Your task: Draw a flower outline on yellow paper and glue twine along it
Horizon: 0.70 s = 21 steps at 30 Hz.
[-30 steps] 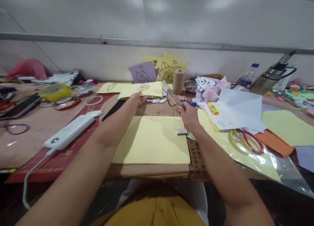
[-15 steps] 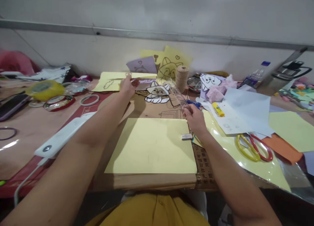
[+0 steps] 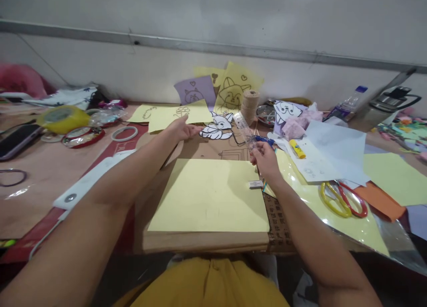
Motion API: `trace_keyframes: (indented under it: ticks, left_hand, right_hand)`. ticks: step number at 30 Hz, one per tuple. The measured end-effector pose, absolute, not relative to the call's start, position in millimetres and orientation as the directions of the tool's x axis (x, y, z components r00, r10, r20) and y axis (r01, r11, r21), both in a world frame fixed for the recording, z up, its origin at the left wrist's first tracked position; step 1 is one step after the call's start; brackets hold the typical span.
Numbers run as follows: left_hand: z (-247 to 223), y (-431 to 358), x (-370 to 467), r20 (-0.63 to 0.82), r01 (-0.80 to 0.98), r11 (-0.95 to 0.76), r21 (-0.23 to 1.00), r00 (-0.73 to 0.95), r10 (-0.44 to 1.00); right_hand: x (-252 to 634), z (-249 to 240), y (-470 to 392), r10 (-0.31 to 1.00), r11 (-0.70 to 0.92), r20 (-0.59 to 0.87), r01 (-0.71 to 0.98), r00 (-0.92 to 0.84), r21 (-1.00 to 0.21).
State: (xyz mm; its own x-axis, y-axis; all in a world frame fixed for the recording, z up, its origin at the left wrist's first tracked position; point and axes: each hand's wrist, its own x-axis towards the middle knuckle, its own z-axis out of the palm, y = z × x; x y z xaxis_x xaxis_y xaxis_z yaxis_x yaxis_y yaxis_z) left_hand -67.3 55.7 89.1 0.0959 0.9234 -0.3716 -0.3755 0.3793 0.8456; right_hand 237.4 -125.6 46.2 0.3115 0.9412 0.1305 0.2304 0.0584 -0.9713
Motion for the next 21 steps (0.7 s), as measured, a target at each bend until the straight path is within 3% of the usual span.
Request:
trace_keyframes:
  ticks: [3,8,11,14,18,21]
  left_hand:
    - [93,14,-50,-0.350,-0.251,0.375,0.893,0.137,0.926]
    - [92,-68,-23,-0.090,-0.184,0.149,0.972,0.296,0.951]
    - [89,-111,-15,0.277,-0.117,-0.254,0.960,0.520,0.808]
    - [88,-149,-12,0.456,-0.163,-0.479,0.863,0.660,0.597]
    - [89,-184,-8,0.530,-0.288,-0.586,0.758,0.795,0.295]
    - [83,-193,-4,0.515,-0.331,-0.567,0.754,0.833,0.200]
  right_hand:
    - [233,53,-124,0.955,0.040,0.091,0.181,0.284,-0.983]
    - [220,71,-113,0.974,0.018,0.052,0.154,0.220,-0.988]
    - [201,82,-98,0.983,0.009,0.038,0.163,0.179,-0.987]
    - [170,88,-76,0.988,0.012,0.040,0.182,0.148,-0.983]
    - [119,92,-34,0.993,0.027,0.052,0.219,0.109,-0.975]
    - [82,91,0,0.995,0.040,0.064,0.266,0.080,-0.963]
